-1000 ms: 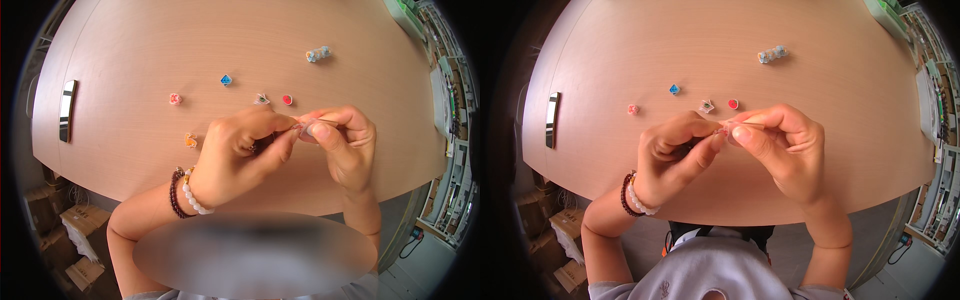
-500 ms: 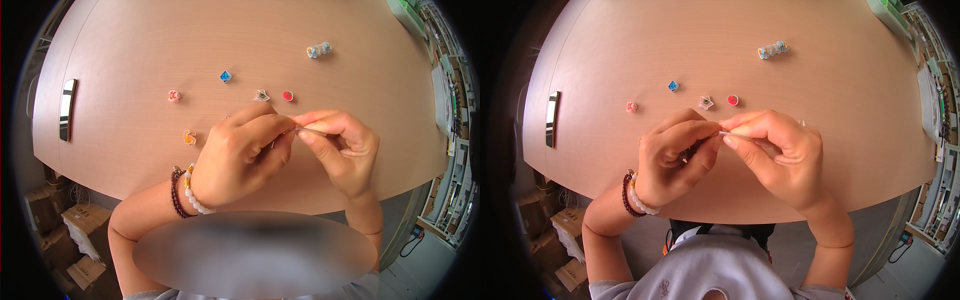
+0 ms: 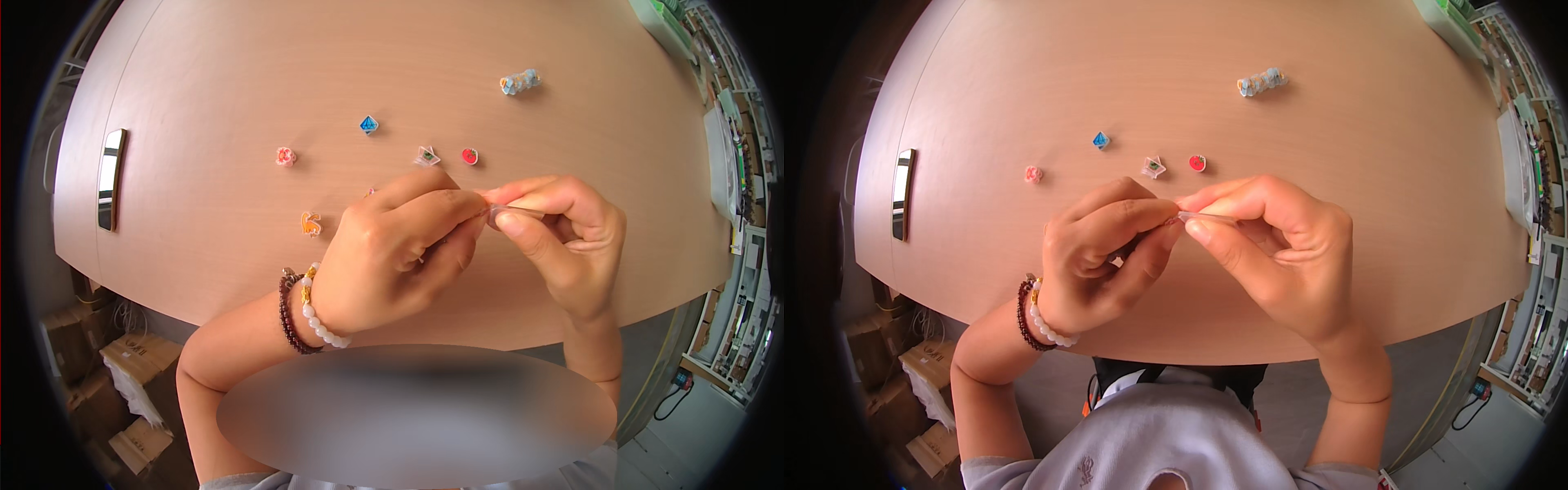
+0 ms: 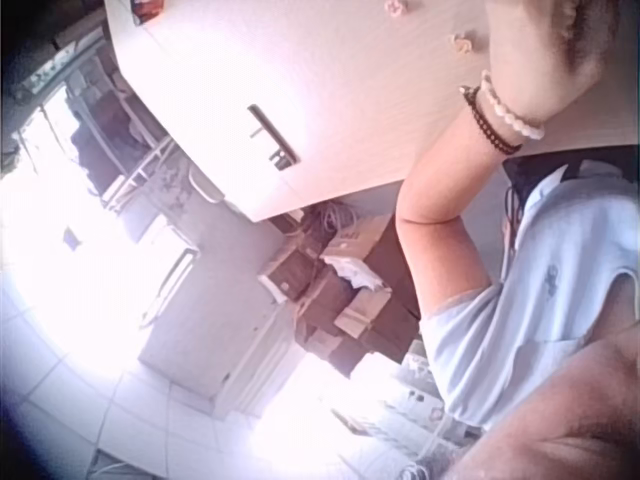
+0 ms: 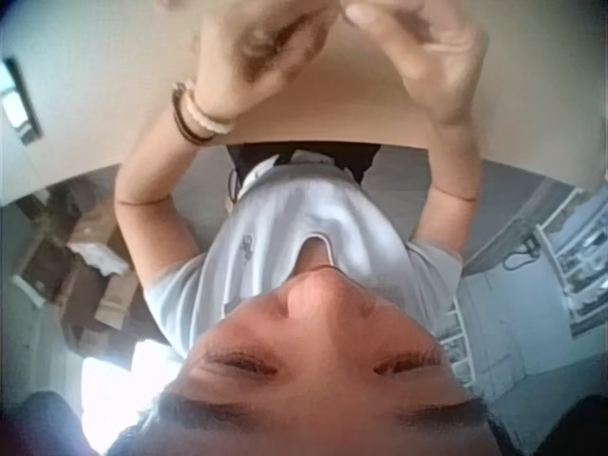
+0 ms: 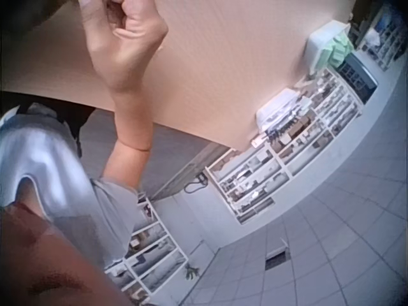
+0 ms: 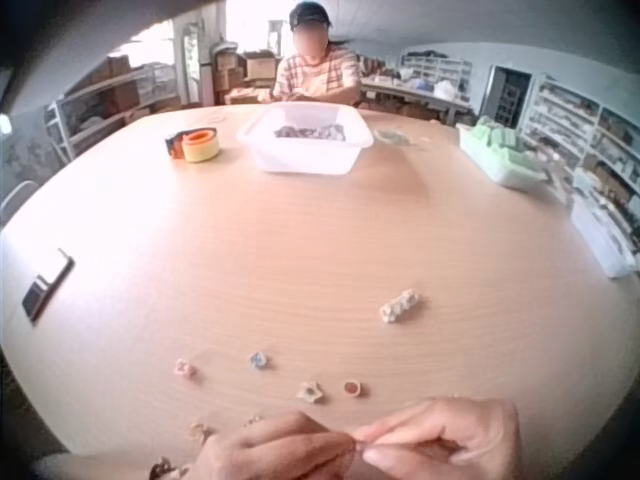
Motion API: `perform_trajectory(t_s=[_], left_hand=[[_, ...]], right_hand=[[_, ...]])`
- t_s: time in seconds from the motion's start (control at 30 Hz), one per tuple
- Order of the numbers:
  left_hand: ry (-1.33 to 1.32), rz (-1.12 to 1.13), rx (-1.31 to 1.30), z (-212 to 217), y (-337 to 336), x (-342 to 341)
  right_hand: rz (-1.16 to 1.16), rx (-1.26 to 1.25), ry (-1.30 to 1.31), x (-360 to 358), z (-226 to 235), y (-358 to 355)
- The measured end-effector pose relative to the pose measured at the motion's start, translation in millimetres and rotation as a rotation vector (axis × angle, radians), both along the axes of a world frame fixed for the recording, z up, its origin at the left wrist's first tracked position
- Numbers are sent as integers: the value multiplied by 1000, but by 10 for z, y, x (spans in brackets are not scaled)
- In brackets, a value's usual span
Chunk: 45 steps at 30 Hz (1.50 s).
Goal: The person assembles small plastic parts and metal components by hand on a work table.
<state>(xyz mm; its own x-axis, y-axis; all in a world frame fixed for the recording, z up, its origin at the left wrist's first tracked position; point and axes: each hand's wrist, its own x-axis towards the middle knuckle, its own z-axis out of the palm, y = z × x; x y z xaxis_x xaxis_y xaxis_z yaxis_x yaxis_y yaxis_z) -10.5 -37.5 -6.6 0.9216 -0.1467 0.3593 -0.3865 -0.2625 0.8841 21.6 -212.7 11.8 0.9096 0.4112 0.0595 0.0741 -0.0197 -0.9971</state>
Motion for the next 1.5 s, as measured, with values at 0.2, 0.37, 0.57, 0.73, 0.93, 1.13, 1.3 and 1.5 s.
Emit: perform_trajectory(t_s=[0.2,0.37,0.57,0.73,0.93,1.13,1.3,1.5], left_hand=[[124,-23,25,21,9,3],[216,-74,-65,41,41,9],[264,-6,-120,34,51,-9],[182,2,-37,10,15,-9],[9,30,134,7,-13,-25],[62,-66,59,1,21,5],[528,-173,-393,37,31,-21],[545,-212,-428,200,171,14]], right_hand=[[52,-132,-168,27,20,-59],[-92,123,47,13,88,1],[-108,-344,-664,27,-30,1],[-86,-548,-1067,44,-40,44],[-92,-586,-1213,67,-76,16],[-47,-558,-1234,97,-35,-22],[-47,-487,-1235,90,-70,-9],[-32,-346,-1029,14,37,44]])
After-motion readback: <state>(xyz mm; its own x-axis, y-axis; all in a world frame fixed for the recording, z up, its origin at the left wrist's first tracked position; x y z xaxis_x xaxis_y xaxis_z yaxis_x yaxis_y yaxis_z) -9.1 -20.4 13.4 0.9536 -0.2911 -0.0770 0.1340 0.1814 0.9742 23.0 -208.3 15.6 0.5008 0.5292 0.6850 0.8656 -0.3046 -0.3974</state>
